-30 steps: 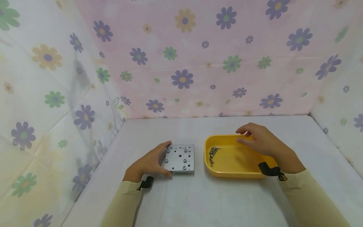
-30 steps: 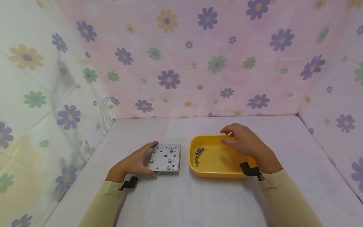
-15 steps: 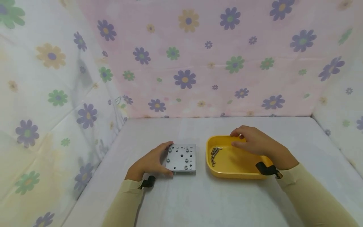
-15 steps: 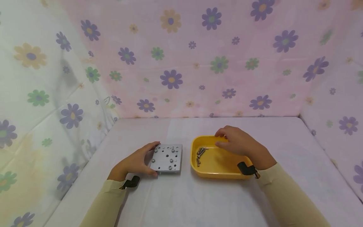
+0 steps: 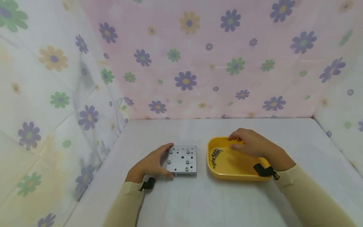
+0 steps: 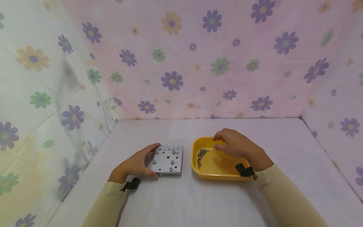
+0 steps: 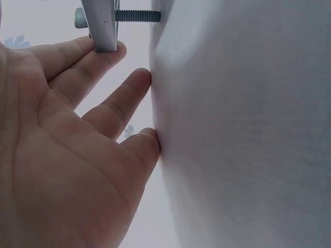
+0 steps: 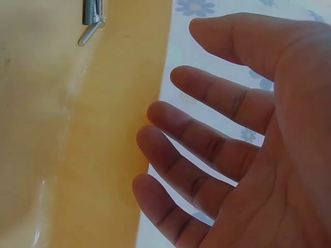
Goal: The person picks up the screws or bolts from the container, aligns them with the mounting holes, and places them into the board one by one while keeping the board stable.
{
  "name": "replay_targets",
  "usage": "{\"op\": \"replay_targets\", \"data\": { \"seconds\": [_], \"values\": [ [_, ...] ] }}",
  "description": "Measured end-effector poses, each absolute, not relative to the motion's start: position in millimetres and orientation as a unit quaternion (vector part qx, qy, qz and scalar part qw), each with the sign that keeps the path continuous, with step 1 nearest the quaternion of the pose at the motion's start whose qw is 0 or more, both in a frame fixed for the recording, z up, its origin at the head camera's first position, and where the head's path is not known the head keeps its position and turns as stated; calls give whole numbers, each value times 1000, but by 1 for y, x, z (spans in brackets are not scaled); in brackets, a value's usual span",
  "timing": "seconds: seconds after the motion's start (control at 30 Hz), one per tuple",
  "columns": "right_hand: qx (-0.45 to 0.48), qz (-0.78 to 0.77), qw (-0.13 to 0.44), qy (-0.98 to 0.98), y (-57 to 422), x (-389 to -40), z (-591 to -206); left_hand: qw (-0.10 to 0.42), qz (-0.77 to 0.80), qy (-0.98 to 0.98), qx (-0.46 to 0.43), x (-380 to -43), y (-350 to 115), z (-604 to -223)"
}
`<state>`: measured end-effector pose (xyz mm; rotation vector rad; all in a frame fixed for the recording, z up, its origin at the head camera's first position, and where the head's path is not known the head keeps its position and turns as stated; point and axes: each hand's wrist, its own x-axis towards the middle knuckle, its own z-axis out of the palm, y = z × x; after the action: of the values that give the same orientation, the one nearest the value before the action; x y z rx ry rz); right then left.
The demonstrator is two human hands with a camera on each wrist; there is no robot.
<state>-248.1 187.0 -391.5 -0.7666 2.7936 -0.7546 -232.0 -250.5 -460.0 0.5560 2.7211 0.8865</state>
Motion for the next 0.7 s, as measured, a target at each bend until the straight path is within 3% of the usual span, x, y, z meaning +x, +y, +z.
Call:
{"op": "replay_targets", "data": {
  "seconds": [0.7],
  "values": [
    [-271,-221,132,928,185,-262,-395,123,314,923,187,-230,-251,-459]
  ]
}}
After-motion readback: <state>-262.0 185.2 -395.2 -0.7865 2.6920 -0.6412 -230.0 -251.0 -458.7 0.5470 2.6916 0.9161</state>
